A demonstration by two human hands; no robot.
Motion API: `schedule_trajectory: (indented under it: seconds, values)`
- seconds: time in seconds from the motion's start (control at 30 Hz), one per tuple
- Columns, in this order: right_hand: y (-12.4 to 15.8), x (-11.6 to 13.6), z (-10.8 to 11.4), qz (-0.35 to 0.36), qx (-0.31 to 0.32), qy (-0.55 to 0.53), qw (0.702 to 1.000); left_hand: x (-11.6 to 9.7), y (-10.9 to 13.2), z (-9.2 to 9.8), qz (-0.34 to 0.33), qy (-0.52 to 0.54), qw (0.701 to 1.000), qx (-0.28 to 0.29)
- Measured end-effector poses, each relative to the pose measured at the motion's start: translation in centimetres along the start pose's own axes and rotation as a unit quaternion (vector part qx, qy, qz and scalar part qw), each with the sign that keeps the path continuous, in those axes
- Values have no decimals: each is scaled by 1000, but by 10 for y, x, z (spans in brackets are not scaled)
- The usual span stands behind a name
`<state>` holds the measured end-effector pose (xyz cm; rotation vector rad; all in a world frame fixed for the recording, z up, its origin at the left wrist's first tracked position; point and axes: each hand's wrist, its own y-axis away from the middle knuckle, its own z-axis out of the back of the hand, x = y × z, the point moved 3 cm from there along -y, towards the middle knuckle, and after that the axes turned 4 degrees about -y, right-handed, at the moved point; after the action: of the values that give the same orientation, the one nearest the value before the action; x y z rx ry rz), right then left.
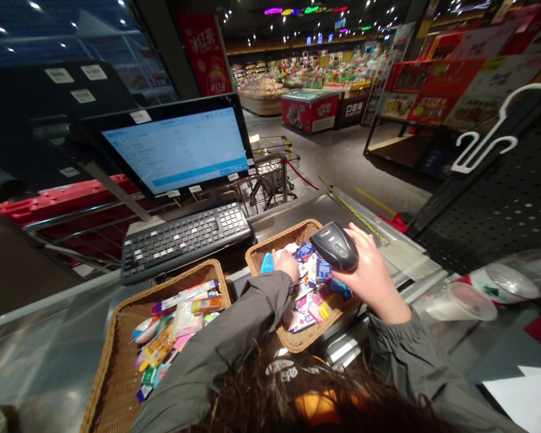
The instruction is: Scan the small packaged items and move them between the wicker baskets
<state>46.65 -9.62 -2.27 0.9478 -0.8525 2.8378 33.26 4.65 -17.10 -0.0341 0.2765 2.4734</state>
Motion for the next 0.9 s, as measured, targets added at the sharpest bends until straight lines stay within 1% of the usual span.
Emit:
schedule_trajectory:
  seconds: [0.13,0.3,0.37,0.43,0.5,0.57,0.63,0.7,0.77,0.9]
  values:
    - [0,2,-1,2,-1,-1,1000,3,-5,3,40,33,999,6]
    - [0,8,-4,12,4,-2,1000,-9,-3,4,54,68,996,-1]
    - [0,9,-4,14,3,-2,1000,-11,-2,8,50,77,996,-16]
    - [2,9,-2,15,-3,-2,1000,-7,0,19,43,82,995,-41]
    - [3,9,-1,19,-14,-1,1000,3,5,37,31,83,993,-72]
    - [5,8,0,22,-25,-1,999,15,13,61,0,71,990,-118]
    - [6,9,-2,24,-28,-1,999,28,27,88,-60,36,980,-186]
    - [5,12,-4,28,-25,-2,999,42,43,114,-89,12,970,-225]
    - [4,18,-8,39,-21,-4,999,57,61,136,-83,8,964,-253]
    - [0,41,-14,81,-17,-16,996,90,96,172,-29,44,952,-302]
